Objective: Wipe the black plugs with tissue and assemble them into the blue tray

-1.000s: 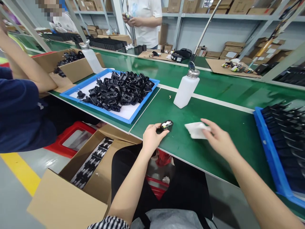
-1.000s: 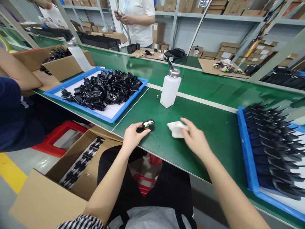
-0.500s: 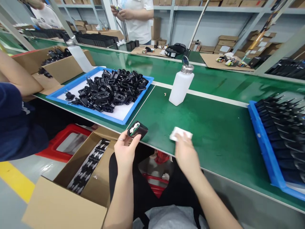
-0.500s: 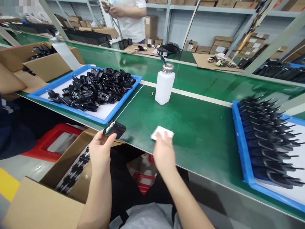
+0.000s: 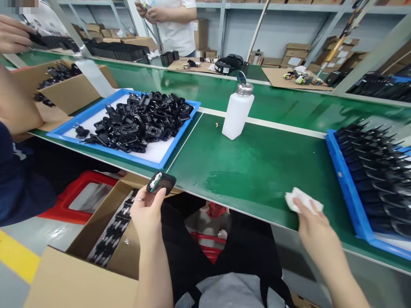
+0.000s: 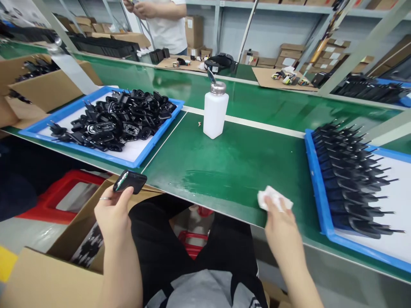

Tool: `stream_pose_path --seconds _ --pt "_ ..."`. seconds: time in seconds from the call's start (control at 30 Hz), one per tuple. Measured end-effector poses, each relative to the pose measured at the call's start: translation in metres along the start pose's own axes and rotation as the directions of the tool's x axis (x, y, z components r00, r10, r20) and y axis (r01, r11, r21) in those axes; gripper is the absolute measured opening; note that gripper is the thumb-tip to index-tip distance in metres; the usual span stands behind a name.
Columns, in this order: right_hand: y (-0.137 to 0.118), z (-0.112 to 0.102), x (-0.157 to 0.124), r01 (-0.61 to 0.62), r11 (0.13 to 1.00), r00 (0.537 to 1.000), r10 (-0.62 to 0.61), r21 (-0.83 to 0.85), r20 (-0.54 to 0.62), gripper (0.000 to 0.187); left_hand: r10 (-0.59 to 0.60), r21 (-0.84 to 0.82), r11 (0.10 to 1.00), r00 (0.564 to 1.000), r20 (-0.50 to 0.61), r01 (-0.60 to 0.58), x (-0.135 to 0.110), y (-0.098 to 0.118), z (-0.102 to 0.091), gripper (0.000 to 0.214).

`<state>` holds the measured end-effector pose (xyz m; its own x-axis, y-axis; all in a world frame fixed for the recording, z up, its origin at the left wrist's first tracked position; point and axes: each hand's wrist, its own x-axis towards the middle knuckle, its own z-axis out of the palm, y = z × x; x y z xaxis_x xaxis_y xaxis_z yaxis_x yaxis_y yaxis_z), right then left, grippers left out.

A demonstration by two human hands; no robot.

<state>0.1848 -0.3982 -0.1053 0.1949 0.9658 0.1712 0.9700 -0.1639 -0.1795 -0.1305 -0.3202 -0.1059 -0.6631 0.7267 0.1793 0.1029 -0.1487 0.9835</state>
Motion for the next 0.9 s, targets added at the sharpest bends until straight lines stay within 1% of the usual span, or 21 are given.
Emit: stream_pose_path --seconds 0.03,0.07,0.1,0.17,0.23,0.27,0.33,0.4,0.43,0.47,0.5,0.53,0.57,0.63,0.67,0.7,0.77,0.8,0.83,0.87,0.9 --pt "0.008 -0.003 0.002 -0.078 0.996 0.997 0.078 -0.030 -0.019 0.039 -0.004 -0.010 1.000 1.000 0.016 0.004 -0.003 0.000 0.003 0.026" --pt "0.010 -0.005 0.008 -0.143 0.988 0.990 0.141 -0.054 -0.027 0.039 -0.008 -0.021 1.000 0.999 0.038 0.008 -0.005 -0.001 0.006 0.026" --pt "0.006 -0.006 0.017 -0.182 0.981 0.983 0.181 -0.070 -0.018 0.039 -0.010 -0.032 0.999 0.998 0.063 0.012 -0.009 -0.001 0.009 0.026" --pt "-0.019 -0.004 0.043 -0.188 0.979 0.980 0.191 -0.075 0.046 0.041 -0.013 -0.043 0.999 0.994 0.111 0.017 -0.015 0.000 0.014 0.027" --pt "-0.063 0.002 0.072 -0.070 0.997 0.987 0.072 -0.018 0.144 0.044 -0.010 -0.039 0.999 0.989 0.151 0.016 -0.020 0.001 0.018 0.028" --pt "-0.089 0.005 0.083 0.044 0.999 0.984 -0.047 0.019 0.171 0.043 -0.004 -0.038 0.999 0.987 0.160 0.011 -0.023 0.001 0.019 0.027" --pt "-0.139 0.014 0.095 0.202 0.976 0.956 -0.215 0.081 0.201 0.044 0.011 -0.048 0.999 0.987 0.161 -0.004 -0.025 0.003 0.019 0.027" --pt "-0.175 0.020 0.090 0.341 0.930 0.908 -0.364 0.139 0.208 0.043 0.029 -0.066 0.998 0.990 0.141 -0.020 -0.025 0.006 0.018 0.027" --pt "-0.183 0.022 0.082 0.430 0.887 0.869 -0.457 0.169 0.190 0.044 0.036 -0.067 0.997 0.991 0.126 -0.028 -0.024 0.007 0.016 0.028" --pt "-0.185 0.023 0.072 0.507 0.840 0.827 -0.538 0.196 0.167 0.045 0.043 -0.060 0.998 0.993 0.111 -0.036 -0.022 0.008 0.015 0.028" --pt "-0.179 0.023 0.063 0.550 0.806 0.797 -0.585 0.217 0.151 0.046 0.049 -0.047 0.998 0.994 0.095 -0.044 -0.020 0.009 0.013 0.028" --pt "-0.167 0.022 0.056 0.559 0.797 0.790 -0.595 0.229 0.147 0.047 0.054 -0.031 0.998 0.995 0.084 -0.052 -0.018 0.010 0.011 0.028" --pt "-0.150 0.019 0.052 0.522 0.821 0.812 -0.561 0.230 0.159 0.048 0.060 -0.019 0.998 0.995 0.077 -0.059 -0.017 0.010 0.010 0.028" --pt "-0.107 0.011 0.055 0.340 0.923 0.906 -0.373 0.178 0.201 0.048 0.071 -0.008 0.998 0.994 0.087 -0.070 -0.016 0.011 0.010 0.028" --pt "-0.085 0.006 0.061 0.237 0.961 0.942 -0.263 0.142 0.209 0.046 0.074 -0.008 0.997 0.992 0.106 -0.073 -0.016 0.011 0.012 0.028" --pt "-0.065 0.000 0.071 0.148 0.981 0.963 -0.172 0.126 0.208 0.045 0.074 -0.008 0.997 0.988 0.134 -0.074 -0.018 0.011 0.015 0.029" --pt "-0.034 -0.014 0.093 -0.017 0.985 0.975 -0.023 0.174 0.221 0.038 0.070 0.009 0.997 0.975 0.211 -0.073 -0.022 0.011 0.022 0.031" --pt "-0.025 -0.021 0.105 -0.093 0.967 0.976 0.041 0.237 0.215 0.033 0.066 0.024 0.997 0.963 0.261 -0.075 -0.024 0.011 0.027 0.032" --pt "-0.018 -0.028 0.116 -0.176 0.930 0.971 0.110 0.322 0.211 0.029 0.062 0.045 0.996 0.948 0.314 -0.080 -0.027 0.011 0.032 0.033" --pt "-0.015 -0.035 0.126 -0.254 0.868 0.961 0.178 0.426 0.210 0.025 0.057 0.072 0.993 0.929 0.365 -0.089 -0.029 0.011 0.037 0.034" --pt "-0.013 -0.042 0.136 -0.320 0.780 0.946 0.235 0.538 0.222 0.023 0.053 0.104 0.989 0.909 0.414 -0.105 -0.031 0.011 0.042 0.034"
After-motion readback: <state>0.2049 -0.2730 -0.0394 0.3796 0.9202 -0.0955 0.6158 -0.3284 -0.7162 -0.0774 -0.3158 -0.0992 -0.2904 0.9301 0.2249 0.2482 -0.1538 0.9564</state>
